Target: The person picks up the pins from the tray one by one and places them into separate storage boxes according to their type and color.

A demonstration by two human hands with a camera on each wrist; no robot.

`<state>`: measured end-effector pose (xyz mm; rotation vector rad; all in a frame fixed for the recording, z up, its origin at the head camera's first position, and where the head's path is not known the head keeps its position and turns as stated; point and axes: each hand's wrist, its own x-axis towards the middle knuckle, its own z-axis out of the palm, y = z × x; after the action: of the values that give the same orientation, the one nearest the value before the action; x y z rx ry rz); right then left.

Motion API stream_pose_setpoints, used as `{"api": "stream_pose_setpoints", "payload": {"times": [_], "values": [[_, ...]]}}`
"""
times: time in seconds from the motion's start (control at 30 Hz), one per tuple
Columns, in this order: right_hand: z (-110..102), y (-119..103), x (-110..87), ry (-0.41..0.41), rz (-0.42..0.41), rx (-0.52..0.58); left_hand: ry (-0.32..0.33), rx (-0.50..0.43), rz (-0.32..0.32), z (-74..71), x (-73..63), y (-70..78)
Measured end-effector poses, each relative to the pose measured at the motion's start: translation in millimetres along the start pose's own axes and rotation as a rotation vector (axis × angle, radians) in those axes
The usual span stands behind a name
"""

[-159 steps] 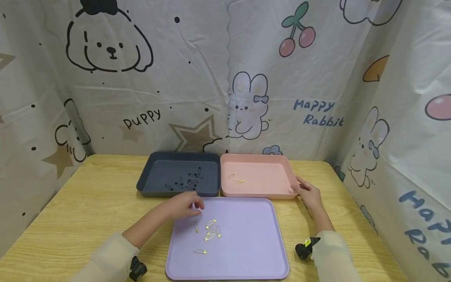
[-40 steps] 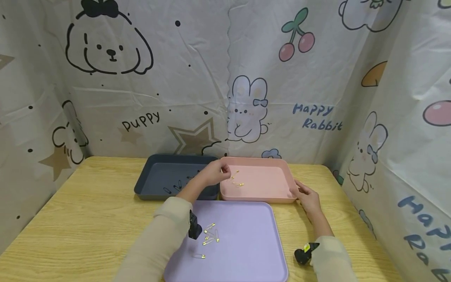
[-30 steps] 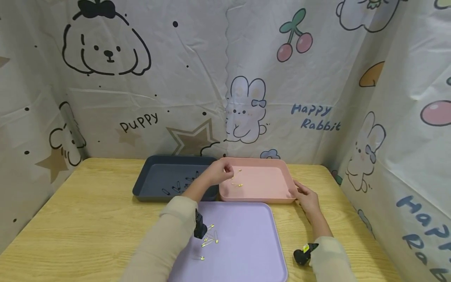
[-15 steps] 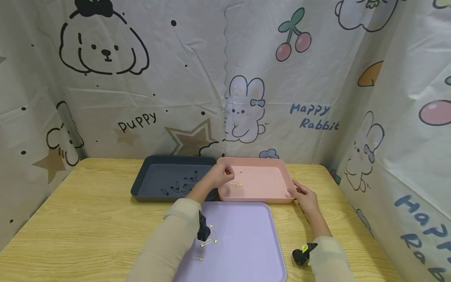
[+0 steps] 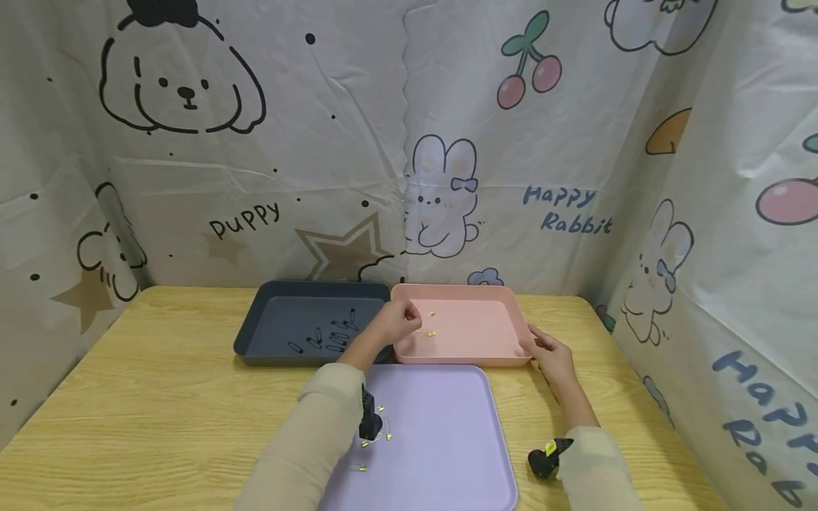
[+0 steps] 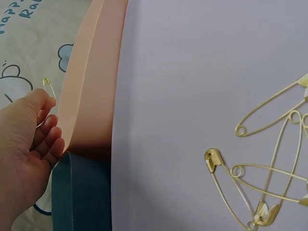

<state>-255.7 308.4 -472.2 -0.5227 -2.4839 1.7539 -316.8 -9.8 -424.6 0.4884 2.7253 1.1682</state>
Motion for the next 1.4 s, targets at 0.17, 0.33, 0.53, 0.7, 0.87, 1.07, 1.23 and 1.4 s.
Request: {"api": "stream_pose_setpoints", "payload": {"times": [0.17, 0.33, 0.53, 0.7, 0.87, 1.07, 1.23, 1.4], "values": [[-0.1, -2.4, -1.6, 0.006, -0.017, 0.015, 0.007, 0.004, 0.003, -1.3, -1.5, 1.0], [0.7, -2.6, -0.3, 0.009, -0.022, 0.022, 0.016, -0.010, -0.026, -1.9, -2.7, 2.5], [2.8, -2.6, -0.8, 0.010, -0.028, 0.034, 0.067, -0.018, -0.045, 1.1, -1.0, 0.9], [4.7, -2.4, -0.5, 0.008, -0.031, 0.033, 0.087, -0.057, -0.069, 1.5, -0.2, -2.6], [5.7, -2.0, -0.3, 0.006, -0.020, 0.036, 0.081, -0.081, -0.051, -3.7, -4.1, -3.1], [4.3, -2.2, -0.8, 0.007, -0.019, 0.039, 0.045, -0.028, 0.003, -13.2, -13.0, -0.4], [1.4, -1.4, -0.8, 0.007, -0.011, 0.028, 0.009, 0.022, 0.047, -20.9, -22.1, 1.0], [0.4, -1.1, -1.0, 0.008, -0.011, 0.027, -0.022, 0.064, 0.067, -25.2, -31.1, -1.4]]}}
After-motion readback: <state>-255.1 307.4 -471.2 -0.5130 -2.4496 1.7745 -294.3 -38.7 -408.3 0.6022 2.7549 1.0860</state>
